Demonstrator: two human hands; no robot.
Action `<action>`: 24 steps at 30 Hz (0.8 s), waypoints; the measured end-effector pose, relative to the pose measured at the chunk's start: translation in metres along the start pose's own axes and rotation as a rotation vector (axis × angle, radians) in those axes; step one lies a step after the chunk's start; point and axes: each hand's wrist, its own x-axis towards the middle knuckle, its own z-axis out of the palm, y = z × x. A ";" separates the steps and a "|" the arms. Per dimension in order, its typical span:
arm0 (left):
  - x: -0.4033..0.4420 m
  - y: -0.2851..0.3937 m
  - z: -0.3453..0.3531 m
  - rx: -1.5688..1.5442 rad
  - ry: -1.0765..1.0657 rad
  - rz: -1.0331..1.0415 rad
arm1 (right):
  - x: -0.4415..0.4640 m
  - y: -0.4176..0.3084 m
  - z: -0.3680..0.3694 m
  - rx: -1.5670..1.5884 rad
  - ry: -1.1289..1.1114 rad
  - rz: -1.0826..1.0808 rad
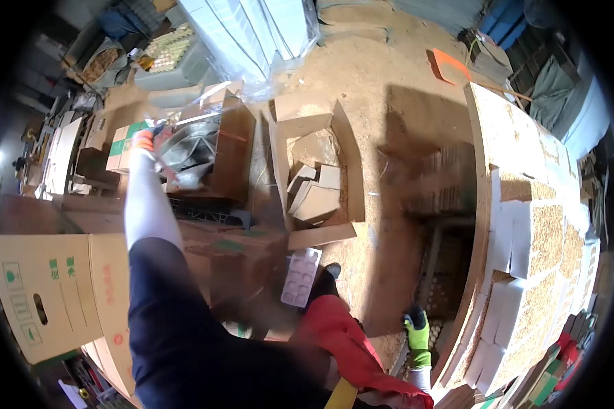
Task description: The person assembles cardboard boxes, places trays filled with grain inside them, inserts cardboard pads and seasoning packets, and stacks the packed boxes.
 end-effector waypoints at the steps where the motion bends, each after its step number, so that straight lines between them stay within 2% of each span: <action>1: 0.005 -0.013 -0.004 0.046 -0.001 0.004 | -0.014 -0.003 0.006 0.091 -0.046 0.065; 2: 0.009 -0.025 -0.007 0.098 0.016 0.028 | -0.023 0.002 0.012 0.069 -0.049 0.046; 3: 0.006 -0.031 -0.008 0.124 0.038 0.083 | -0.031 0.007 0.017 0.189 -0.061 0.011; 4: 0.004 -0.030 0.004 0.120 0.042 0.165 | -0.037 0.010 0.016 -0.076 -0.097 -0.010; 6: -0.016 -0.013 0.042 0.029 -0.010 0.352 | -0.049 -0.024 0.015 -0.414 -0.012 -0.083; 7: -0.031 0.001 0.068 -0.029 -0.061 0.434 | -0.058 -0.053 0.012 -0.405 0.005 -0.019; 8: -0.053 0.019 0.098 -0.085 -0.126 0.503 | -0.064 -0.040 0.008 -0.334 0.020 -0.022; 10: -0.115 0.052 0.138 -0.181 -0.313 0.597 | -0.091 -0.042 0.004 -0.315 0.189 -0.019; 12: -0.188 0.083 0.163 -0.258 -0.549 0.672 | -0.109 -0.017 -0.015 -0.301 0.242 -0.038; 14: -0.271 0.123 0.174 -0.342 -0.849 0.769 | -0.135 0.007 -0.026 -0.252 0.270 0.018; 15: -0.319 0.145 0.170 -0.373 -1.021 0.840 | -0.154 0.025 -0.029 -0.271 0.364 -0.042; 16: -0.371 0.167 0.160 -0.404 -1.210 0.937 | -0.180 0.038 -0.041 -0.245 0.378 -0.024; 18: -0.561 0.215 0.056 -0.355 -1.567 1.154 | -0.236 0.081 -0.053 -0.189 0.512 0.076; 20: -0.702 0.248 -0.033 -0.406 -1.856 1.486 | -0.301 0.138 -0.066 -0.072 0.628 0.269; 21: -0.763 0.265 -0.062 -0.552 -1.997 1.556 | -0.338 0.157 -0.065 0.146 0.875 0.338; 22: -0.818 0.286 -0.093 -0.640 -1.918 1.803 | -0.371 0.182 -0.068 0.148 0.996 0.496; 23: -0.864 0.289 -0.092 -0.642 -1.907 1.744 | -0.401 0.210 -0.064 0.193 1.304 0.443; 24: -0.909 0.305 -0.095 -0.581 -1.907 1.678 | -0.420 0.251 -0.054 0.334 1.650 0.553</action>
